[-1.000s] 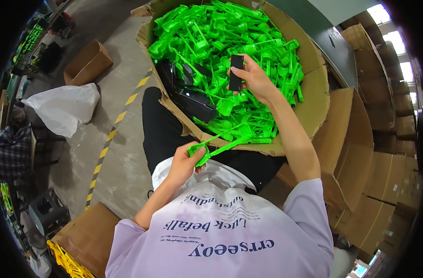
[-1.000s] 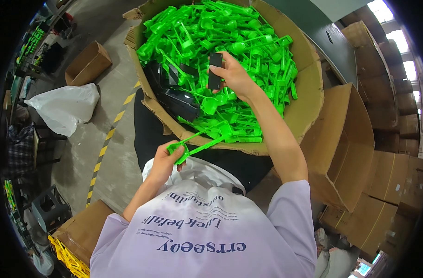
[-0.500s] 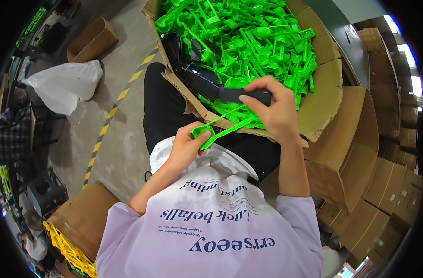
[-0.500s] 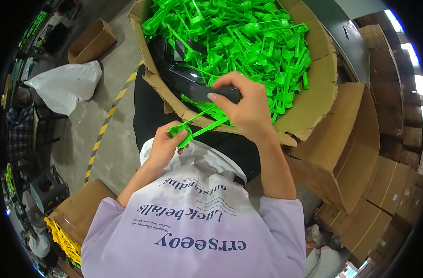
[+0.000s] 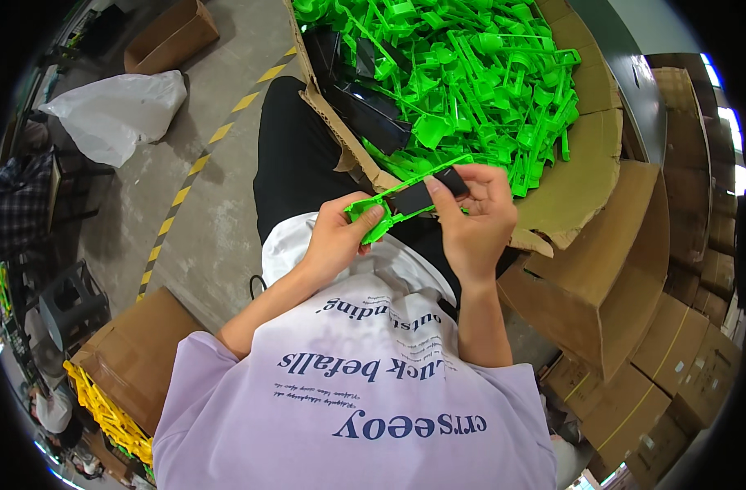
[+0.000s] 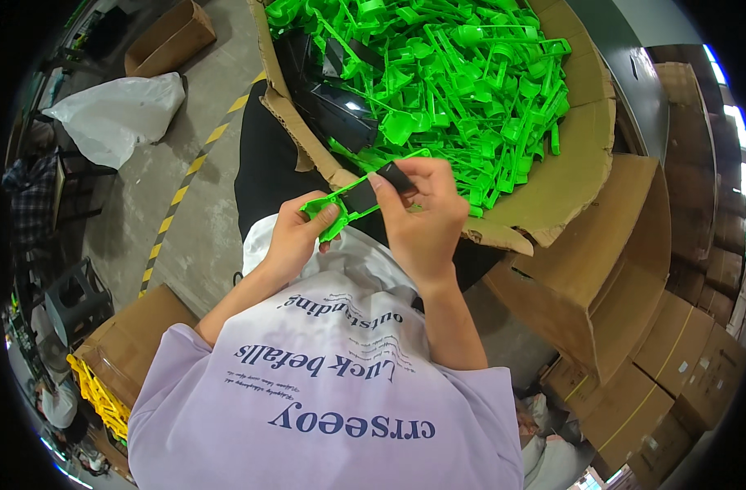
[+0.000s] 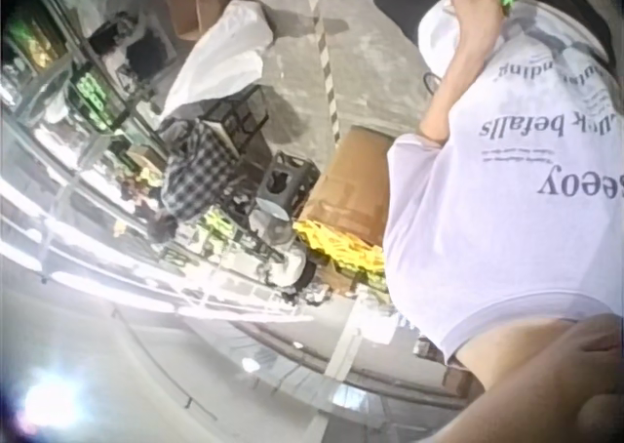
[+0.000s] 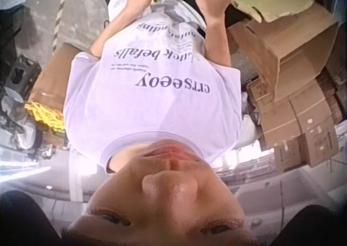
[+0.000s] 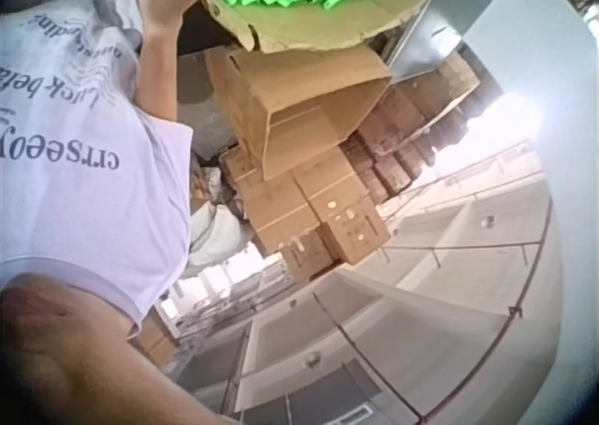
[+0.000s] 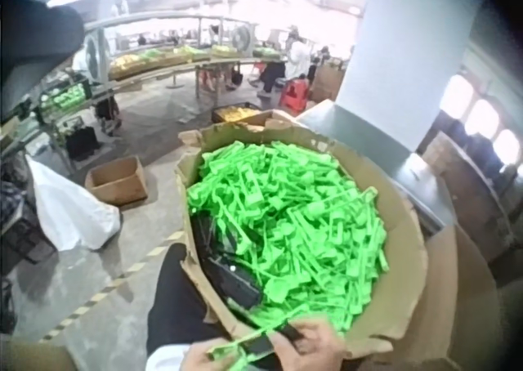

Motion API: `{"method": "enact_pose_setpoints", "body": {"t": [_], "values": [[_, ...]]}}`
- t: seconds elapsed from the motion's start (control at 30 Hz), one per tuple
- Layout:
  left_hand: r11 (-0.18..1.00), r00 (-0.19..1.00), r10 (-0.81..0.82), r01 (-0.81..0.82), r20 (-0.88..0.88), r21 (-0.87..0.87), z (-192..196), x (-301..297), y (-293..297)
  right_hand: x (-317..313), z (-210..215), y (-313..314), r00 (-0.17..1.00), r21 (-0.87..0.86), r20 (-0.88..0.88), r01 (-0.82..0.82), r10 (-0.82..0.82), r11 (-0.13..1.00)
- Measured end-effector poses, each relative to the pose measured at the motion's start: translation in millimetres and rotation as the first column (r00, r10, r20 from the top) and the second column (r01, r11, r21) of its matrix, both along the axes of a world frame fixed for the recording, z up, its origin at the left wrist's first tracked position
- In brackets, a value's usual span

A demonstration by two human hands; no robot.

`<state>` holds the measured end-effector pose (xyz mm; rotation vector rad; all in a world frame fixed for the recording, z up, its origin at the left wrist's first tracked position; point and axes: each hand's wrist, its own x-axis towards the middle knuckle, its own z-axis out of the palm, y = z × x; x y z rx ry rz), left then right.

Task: The person assembles black and green plastic housing components by hand.

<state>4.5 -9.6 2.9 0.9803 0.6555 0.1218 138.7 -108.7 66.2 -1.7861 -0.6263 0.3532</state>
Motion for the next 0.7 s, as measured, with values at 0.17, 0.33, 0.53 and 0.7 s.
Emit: {"method": "enact_pose_setpoints", "body": {"t": [0.17, 0.33, 0.53, 0.7], "values": [[1.0, 1.0, -0.003, 0.004, -0.028, 0.015, 0, 0, -2, -13, -10, -2, 0.951, -0.006, 0.311, 0.012, -0.01, 1.0], [1.0, 1.0, 0.02, -0.02, -0.003, -0.01, 0, 0, -4, -18, -7, 3, 0.813, 0.101, 0.583, -0.056, -0.013, 0.993], [0.995, 0.998, 0.059, -0.057, 0.023, -0.08, -1, 0, -7, -23, -10, 2, 0.789, 0.109, 0.612, -0.009, -0.06, 0.994], [0.991, 0.996, 0.094, -0.094, 0.004, -0.093, -1, 2, -9, -21, -12, 1, 0.807, 0.085, 0.588, 0.017, -0.064, 0.996]]}}
